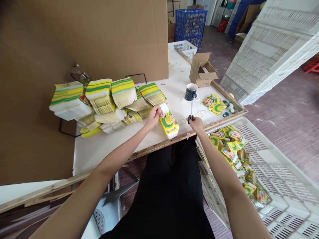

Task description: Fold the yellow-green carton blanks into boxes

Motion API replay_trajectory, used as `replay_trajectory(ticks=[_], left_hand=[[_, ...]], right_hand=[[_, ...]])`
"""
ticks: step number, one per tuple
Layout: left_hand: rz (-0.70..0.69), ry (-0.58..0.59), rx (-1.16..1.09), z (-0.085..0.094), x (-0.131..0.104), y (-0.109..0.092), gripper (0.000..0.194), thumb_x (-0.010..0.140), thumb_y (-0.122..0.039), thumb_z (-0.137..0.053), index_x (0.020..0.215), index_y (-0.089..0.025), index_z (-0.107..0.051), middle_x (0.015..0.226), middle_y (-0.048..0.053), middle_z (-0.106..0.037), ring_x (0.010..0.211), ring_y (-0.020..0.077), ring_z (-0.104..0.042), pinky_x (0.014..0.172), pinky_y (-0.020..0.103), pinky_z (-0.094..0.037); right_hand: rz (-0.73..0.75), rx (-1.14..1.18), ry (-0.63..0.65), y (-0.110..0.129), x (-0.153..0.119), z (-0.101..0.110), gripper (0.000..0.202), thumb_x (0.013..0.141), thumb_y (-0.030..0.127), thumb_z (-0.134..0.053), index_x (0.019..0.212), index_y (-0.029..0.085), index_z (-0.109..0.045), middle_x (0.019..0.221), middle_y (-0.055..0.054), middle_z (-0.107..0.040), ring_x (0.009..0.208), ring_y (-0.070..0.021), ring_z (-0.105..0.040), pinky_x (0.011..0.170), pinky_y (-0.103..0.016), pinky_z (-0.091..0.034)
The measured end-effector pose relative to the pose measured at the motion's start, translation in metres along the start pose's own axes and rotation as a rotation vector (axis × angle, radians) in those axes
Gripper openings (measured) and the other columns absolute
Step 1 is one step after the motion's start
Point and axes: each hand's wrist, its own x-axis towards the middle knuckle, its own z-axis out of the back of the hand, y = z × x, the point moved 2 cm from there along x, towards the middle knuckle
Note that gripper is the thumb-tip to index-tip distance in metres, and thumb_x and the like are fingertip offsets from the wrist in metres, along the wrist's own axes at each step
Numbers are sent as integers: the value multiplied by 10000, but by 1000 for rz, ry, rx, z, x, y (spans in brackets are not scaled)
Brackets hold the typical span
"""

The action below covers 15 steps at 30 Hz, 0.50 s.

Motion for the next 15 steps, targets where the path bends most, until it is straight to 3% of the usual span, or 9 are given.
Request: replay_trajectory(ticks=[3, 7, 9, 12, 15], left_hand=[[8, -7, -9, -4, 2, 0, 309, 1052, -371, -421, 783, -236, -350, 652, -45, -447, 626, 129, -476, 702, 284, -427], [10, -8, 3, -7, 3, 2, 278, 1054, -273, -397, 786, -240, -333, 645, -51, -436, 614, 127, -474, 699, 290, -430], [10, -1, 21, -8, 4, 3, 259, 1049, -229, -373, 794, -241, -329, 651, -51, -431, 612, 127, -468, 696, 292, -433], [-1, 21, 64, -9, 4, 5, 230, 1036, -194, -345, 813, -244, -329, 665, -47, -428, 624, 132, -469, 700, 293, -439], [-27, 52, 130, -8, 4, 5, 203, 1013, -178, -353, 823, -246, -336, 680, -41, -437, 635, 141, -470, 699, 300, -440]], right_hand=[[13, -123, -132, -3, 18, 8, 380, 989, 363, -641, 1322, 186, -595, 1322, -100, -627, 1119, -239, -661, 938, -459, -582], [194, -178, -235, 4, 14, 10, 186, 926, 222, -695, 1097, 164, -653, 1279, -165, -621, 1134, -261, -600, 1015, -441, -477], [337, -183, -227, 13, 2, 3, 156, 886, 148, -684, 1033, 177, -637, 1319, -195, -587, 1149, -285, -569, 1055, -462, -404], [560, -188, -163, 30, -25, -16, 124, 923, 193, -613, 1041, 196, -648, 1370, -178, -589, 1243, -310, -531, 1122, -492, -334], [745, -198, -3, 43, -56, -41, 146, 942, 282, -624, 1063, 236, -691, 1301, -102, -687, 1255, -290, -586, 1115, -465, -377]])
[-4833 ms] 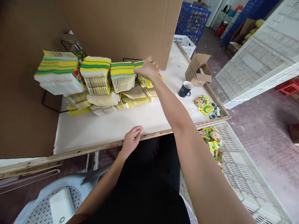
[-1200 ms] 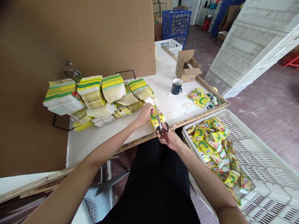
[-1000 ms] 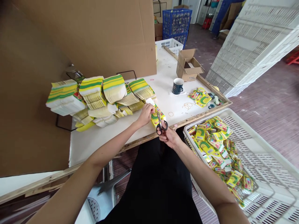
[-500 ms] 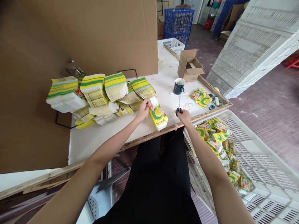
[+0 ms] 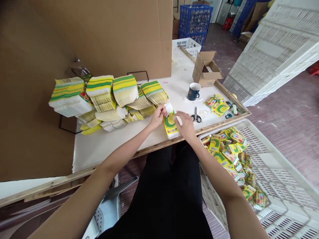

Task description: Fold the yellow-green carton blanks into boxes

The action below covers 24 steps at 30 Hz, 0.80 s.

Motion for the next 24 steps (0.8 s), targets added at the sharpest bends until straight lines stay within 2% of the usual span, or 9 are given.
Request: replay_trajectory(ticks=[1, 2, 4, 10, 17, 21, 24], left_hand=[[-10, 8, 29, 1, 0, 1, 196, 999, -164, -362, 822, -246, -340, 684, -38, -437, 636, 146, -465, 695, 304, -435], [-20, 12, 63, 3, 1, 2, 192, 978, -144, -374, 818, -246, -344, 686, -36, -435, 637, 152, -457, 695, 311, -429], [-39, 10, 137, 6, 2, 6, 195, 921, -92, -396, 805, -243, -357, 692, -28, -433, 648, 166, -443, 731, 335, -421], [-78, -6, 331, 11, 5, 22, 220, 799, -17, -400, 803, -236, -426, 766, 11, -520, 757, 203, -479, 887, 388, -397], [-68, 68, 504, 27, -4, 47, 204, 870, -63, -405, 807, -226, -510, 756, 25, -591, 794, 213, -562, 995, 422, -396], [-48, 123, 588, 26, -18, 56, 236, 891, -47, -407, 917, -196, -588, 854, 67, -670, 935, 234, -624, 1120, 484, -333], [5, 138, 643, 21, -26, 60, 216, 932, -75, -424, 925, -179, -613, 861, 98, -694, 1005, 266, -643, 1130, 527, -345]], right_hand=[[118, -21, 102, 10, -5, -7, 176, 950, 295, -621, 1101, 243, -695, 1320, -94, -693, 1291, -297, -581, 1111, -477, -377], [191, -53, 148, 17, -10, -13, 185, 957, 300, -616, 1113, 247, -699, 1325, -87, -701, 1325, -305, -568, 1105, -486, -377], [264, -98, 166, 24, -19, -20, 209, 980, 284, -577, 1146, 238, -695, 1346, -86, -701, 1369, -307, -544, 1097, -491, -380], [269, -110, 94, 18, -24, -26, 231, 985, 240, -536, 1156, 236, -691, 1337, -83, -709, 1365, -283, -554, 1100, -480, -387], [249, -107, 72, 17, -30, -26, 240, 994, 255, -510, 1151, 234, -690, 1329, -97, -707, 1363, -284, -550, 1092, -479, -398], [236, -88, 51, 15, -32, -29, 239, 995, 259, -506, 1146, 238, -690, 1326, -95, -706, 1370, -278, -541, 1109, -481, -391], [224, -87, 50, 15, -32, -30, 242, 995, 266, -500, 1140, 242, -693, 1322, -94, -707, 1372, -280, -539, 1110, -487, -395]])
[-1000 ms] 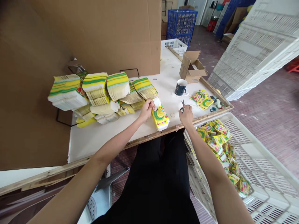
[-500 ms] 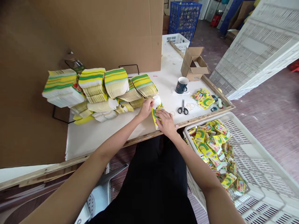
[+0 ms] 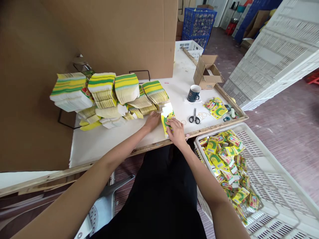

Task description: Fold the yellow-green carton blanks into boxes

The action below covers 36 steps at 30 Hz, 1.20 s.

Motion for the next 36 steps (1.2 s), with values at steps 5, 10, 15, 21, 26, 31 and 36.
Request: replay_trajectory(ticks=[5, 10, 15, 21, 26, 31, 36], left_hand=[[106, 35, 36, -8, -3, 3, 188, 987, -263, -574, 1092, -131, -658, 1083, 118, -701, 1052, 249, -665, 1013, 510, -510], [155, 15, -30, -6, -7, 2, 269, 977, -335, -616, 1163, -142, -649, 1134, 93, -689, 983, 208, -679, 870, 416, -592], [145, -143, -146, 13, -31, -12, 154, 977, -133, -456, 978, -185, -601, 914, 58, -702, 851, 192, -662, 780, 341, -558], [78, -329, -183, 42, -52, -60, 207, 1001, -219, -430, 1157, -203, -566, 1234, 141, -665, 1234, 262, -587, 1092, 467, -452], [-267, -144, -247, 41, -37, -101, 298, 1033, -265, -414, 1276, -211, -579, 1397, 135, -636, 1390, 266, -532, 1185, 514, -414], [-265, -3, -260, 27, -33, -103, 326, 1043, -272, -394, 1259, -188, -622, 1397, 143, -647, 1359, 267, -570, 1170, 508, -454], [-200, -34, -290, 27, -34, -95, 371, 1056, -304, -360, 1298, -175, -610, 1409, 144, -647, 1366, 258, -569, 1178, 486, -452]], right_hand=[[-9, 34, -14, 1, -1, -1, 241, 994, 274, -507, 1139, 238, -695, 1323, -97, -709, 1379, -282, -535, 1119, -502, -393], [-76, 207, -20, -1, 1, 3, 260, 1008, 363, -508, 1113, 257, -721, 1309, -88, -717, 1399, -261, -526, 1175, -507, -375], [-120, 292, -132, -5, 3, 35, 286, 1018, 413, -503, 1104, 269, -735, 1379, -86, -673, 1378, -251, -547, 1171, -489, -395], [-79, 26, -77, -17, -5, 61, 157, 949, 329, -624, 999, 279, -764, 1255, -86, -707, 1231, -305, -594, 1088, -533, -402], [-70, -103, 14, -20, -4, 47, 95, 930, 290, -639, 906, 259, -726, 1286, -92, -667, 1219, -329, -549, 1064, -549, -388], [-58, -184, 11, -19, -3, 38, 127, 916, 185, -584, 842, 235, -675, 1230, -123, -619, 1182, -334, -501, 1059, -545, -392], [-29, -267, 187, -35, -68, 46, 168, 888, 133, -565, 795, 235, -662, 1200, -116, -598, 1176, -336, -466, 1008, -525, -408]])
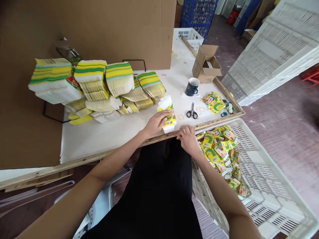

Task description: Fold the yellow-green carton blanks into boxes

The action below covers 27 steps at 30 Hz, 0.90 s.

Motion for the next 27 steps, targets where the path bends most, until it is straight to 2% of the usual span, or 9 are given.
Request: replay_trajectory(ticks=[2, 4, 7, 13, 16, 18, 21, 23, 27], left_hand=[[18, -19, -15, 0, 1, 3, 378, 1057, -322, -360, 1299, -176, -611, 1395, 141, -658, 1359, 259, -576, 1171, 481, -461], [13, -24, -27, -1, 1, 5, 379, 1058, -336, -364, 1290, -175, -616, 1393, 141, -661, 1355, 258, -581, 1164, 474, -468], [9, -45, -40, -3, 0, 6, 386, 1061, -347, -355, 1286, -179, -619, 1398, 142, -656, 1361, 256, -576, 1165, 473, -466], [12, -36, -73, -3, -5, 6, 387, 1059, -349, -364, 1287, -173, -622, 1407, 147, -644, 1372, 255, -563, 1174, 468, -459], [26, -47, -84, -4, -6, 6, 383, 1057, -353, -369, 1293, -185, -620, 1411, 143, -640, 1374, 257, -560, 1177, 479, -453], [29, -59, -87, -6, -5, 5, 380, 1054, -350, -378, 1298, -185, -618, 1412, 146, -637, 1375, 260, -557, 1179, 484, -448], [23, -67, -73, -7, -5, 1, 369, 1051, -336, -390, 1289, -178, -624, 1404, 156, -639, 1372, 262, -560, 1171, 484, -456], [9, -58, -49, -7, -6, -5, 358, 1047, -317, -398, 1277, -171, -630, 1403, 162, -640, 1372, 265, -562, 1173, 493, -453], [-39, -10, -4, -11, -17, -21, 339, 1032, -287, -438, 1297, -173, -617, 1424, 154, -634, 1397, 272, -547, 1217, 517, -405]], right_hand=[[-58, -7, 47, -12, -31, -4, 181, 884, 133, -557, 764, 231, -651, 1121, -110, -611, 1124, -322, -484, 983, -510, -419], [-136, -32, 26, -21, -52, -7, 184, 896, 154, -546, 765, 227, -652, 1114, -106, -613, 1097, -316, -484, 977, -506, -414], [-172, -44, 20, -25, -54, -10, 179, 909, 169, -536, 790, 228, -657, 1135, -100, -620, 1093, -308, -485, 969, -480, -409], [-289, -149, 56, -48, -6, 6, 177, 890, 173, -534, 782, 208, -669, 1184, -130, -633, 1146, -338, -455, 928, -462, -379], [-424, -133, 135, -67, 27, 15, 163, 844, 163, -545, 719, 178, -649, 1154, -179, -637, 1150, -373, -449, 966, -519, -336], [-434, -112, 164, -70, 49, 14, 163, 811, 160, -575, 656, 173, -625, 1089, -196, -657, 1134, -385, -476, 968, -538, -341], [-405, -39, 207, -60, 76, 3, 164, 763, 166, -645, 601, 175, -624, 977, -160, -694, 1089, -358, -556, 977, -520, -376], [-391, 35, 210, -48, 87, -3, 171, 820, 215, -624, 660, 177, -669, 940, -126, -717, 995, -301, -623, 950, -475, -425], [-402, 193, 144, -25, 85, 2, 488, 1037, 412, -318, 942, 169, -731, 925, -104, -748, 756, -197, -663, 765, -351, -510]])
